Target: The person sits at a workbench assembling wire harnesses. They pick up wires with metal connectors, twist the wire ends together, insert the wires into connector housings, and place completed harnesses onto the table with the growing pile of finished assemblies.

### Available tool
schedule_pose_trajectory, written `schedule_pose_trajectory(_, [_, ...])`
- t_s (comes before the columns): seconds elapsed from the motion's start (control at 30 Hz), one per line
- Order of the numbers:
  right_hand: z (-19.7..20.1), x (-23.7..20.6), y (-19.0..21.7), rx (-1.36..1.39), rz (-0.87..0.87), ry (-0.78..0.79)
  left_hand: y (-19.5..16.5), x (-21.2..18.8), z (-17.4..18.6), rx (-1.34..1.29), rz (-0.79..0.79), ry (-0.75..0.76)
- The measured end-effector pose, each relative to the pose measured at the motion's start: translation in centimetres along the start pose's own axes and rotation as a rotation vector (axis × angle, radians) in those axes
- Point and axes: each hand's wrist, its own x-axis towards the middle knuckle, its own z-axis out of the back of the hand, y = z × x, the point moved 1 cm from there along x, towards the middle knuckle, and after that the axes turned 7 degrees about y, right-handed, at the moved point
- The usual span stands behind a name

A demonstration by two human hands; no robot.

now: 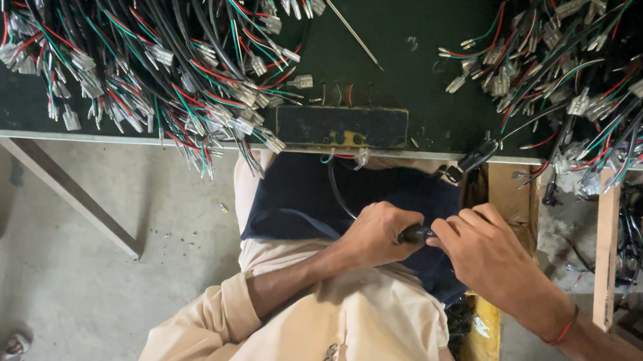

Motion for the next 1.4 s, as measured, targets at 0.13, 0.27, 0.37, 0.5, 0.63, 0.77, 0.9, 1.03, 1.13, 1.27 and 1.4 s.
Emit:
schedule_pose_trajectory(0.13, [-0.1, 0.5, 0.1, 0.043, -0.015, -0.026, 0.6, 0.2, -0.1, 0.026, -0.025, -0.007])
schedule_pose_trajectory(0.27, [-1.8, 0.5, 0.2, 0.128, -0.066, -0.070, 1.4, 0.2, -0.5, 0.040, -0.005, 0.004])
schedule_pose_trajectory(0.37, [-2.8, 0.0, 0.1, 0.235, -0.156, -0.084, 1.5, -0.3, -0.7, 0.065, -0.046, -0.051])
schedule_pose_trajectory(0.5, [-3.3, -0.2, -0.1, 0.367, -0.211, -0.090, 0.6, -1.0, -0.4, 0.064, -0.071, -0.101])
schedule_pose_trajectory(0.63, [-3.2, -0.2, -0.3, 0.433, -0.269, -0.011, -1.5, -1.3, 0.6, 0.133, -0.106, -0.101])
schedule_pose_trajectory(0.77, [-2.2, -0.4, -0.1, 0.453, -0.194, -0.082, -2.8, -3.4, 3.3, 0.195, -0.261, -0.243])
schedule_pose_trajectory(0.9, [-1.1, -0.7, 0.0, 0.534, -0.189, -0.085, -1.3, -5.4, 6.1, 0.348, -0.056, -0.586])
schedule_pose_trajectory(1.03, [-0.7, -0.7, 0.5, 0.550, -0.171, -0.062, 1.3, -4.2, 6.7, 0.576, 0.148, -0.767])
schedule_pose_trajectory(1.13, [-0.8, -1.0, 0.6, 0.486, -0.177, -0.097, 2.5, -2.8, 6.5, 0.697, 0.149, -0.761])
schedule_pose_trajectory(1.27, [-1.3, -1.6, 0.4, 0.472, -0.184, -0.066, 3.1, -2.3, 6.3, 0.718, 0.155, -0.715])
schedule_pose_trajectory(1.4, [-1.8, -1.8, 0.1, 0.475, -0.181, -0.089, 3.4, -2.3, 5.9, 0.737, 0.145, -0.693])
